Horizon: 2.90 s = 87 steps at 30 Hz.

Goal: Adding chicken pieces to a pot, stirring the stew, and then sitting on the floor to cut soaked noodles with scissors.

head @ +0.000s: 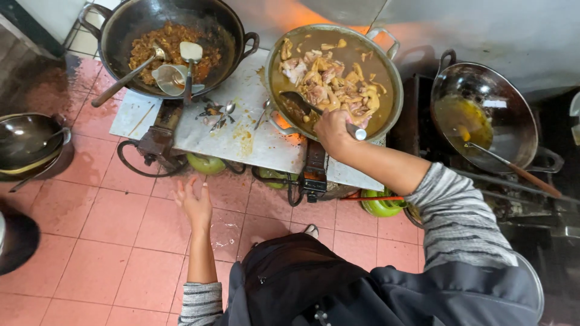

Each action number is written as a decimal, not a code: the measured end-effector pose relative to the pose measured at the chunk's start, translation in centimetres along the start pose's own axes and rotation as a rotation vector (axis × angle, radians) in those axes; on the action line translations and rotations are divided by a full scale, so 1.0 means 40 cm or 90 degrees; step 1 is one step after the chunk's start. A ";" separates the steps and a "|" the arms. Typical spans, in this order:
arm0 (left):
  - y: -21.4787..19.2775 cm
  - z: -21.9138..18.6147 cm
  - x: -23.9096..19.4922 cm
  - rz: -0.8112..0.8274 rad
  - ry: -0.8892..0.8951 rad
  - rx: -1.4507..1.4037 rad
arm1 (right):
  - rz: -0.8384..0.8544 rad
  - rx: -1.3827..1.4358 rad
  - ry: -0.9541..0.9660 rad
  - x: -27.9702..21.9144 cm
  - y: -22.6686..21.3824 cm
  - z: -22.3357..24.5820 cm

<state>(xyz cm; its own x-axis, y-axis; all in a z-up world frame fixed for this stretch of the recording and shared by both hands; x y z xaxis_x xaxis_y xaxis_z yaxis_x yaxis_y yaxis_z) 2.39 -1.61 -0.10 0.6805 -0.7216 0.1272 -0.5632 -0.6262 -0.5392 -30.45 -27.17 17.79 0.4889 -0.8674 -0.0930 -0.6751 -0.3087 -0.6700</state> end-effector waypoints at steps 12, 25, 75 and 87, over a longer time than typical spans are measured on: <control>-0.038 -0.015 -0.007 -0.003 0.005 0.028 | -0.004 -0.046 0.043 0.039 0.081 -0.094; 0.018 -0.043 -0.023 -0.015 0.012 0.069 | -0.092 0.226 0.163 -0.048 0.183 -0.402; 0.565 -0.553 -0.335 0.116 0.262 0.205 | 0.025 0.670 0.110 -0.309 0.569 -0.258; 0.531 -0.611 -0.295 0.158 0.305 0.216 | 0.032 0.669 0.196 -0.318 0.482 -0.292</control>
<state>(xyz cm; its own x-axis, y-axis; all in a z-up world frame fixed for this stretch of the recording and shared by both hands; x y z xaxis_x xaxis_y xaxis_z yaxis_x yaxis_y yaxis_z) -29.04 -13.62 7.28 0.2186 -0.9346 0.2807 -0.4445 -0.3514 -0.8240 -56.14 -26.63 14.67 0.2162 -0.9751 -0.0485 0.1892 0.0906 -0.9777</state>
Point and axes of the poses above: each hand's wrist, its own x-axis towards the middle knuckle, its own y-axis out of the palm, z = x × y, the point moved 3 cm from there along x, towards the middle knuckle, and after that the axes turned 7 degrees about y, right-handed, at the moved point
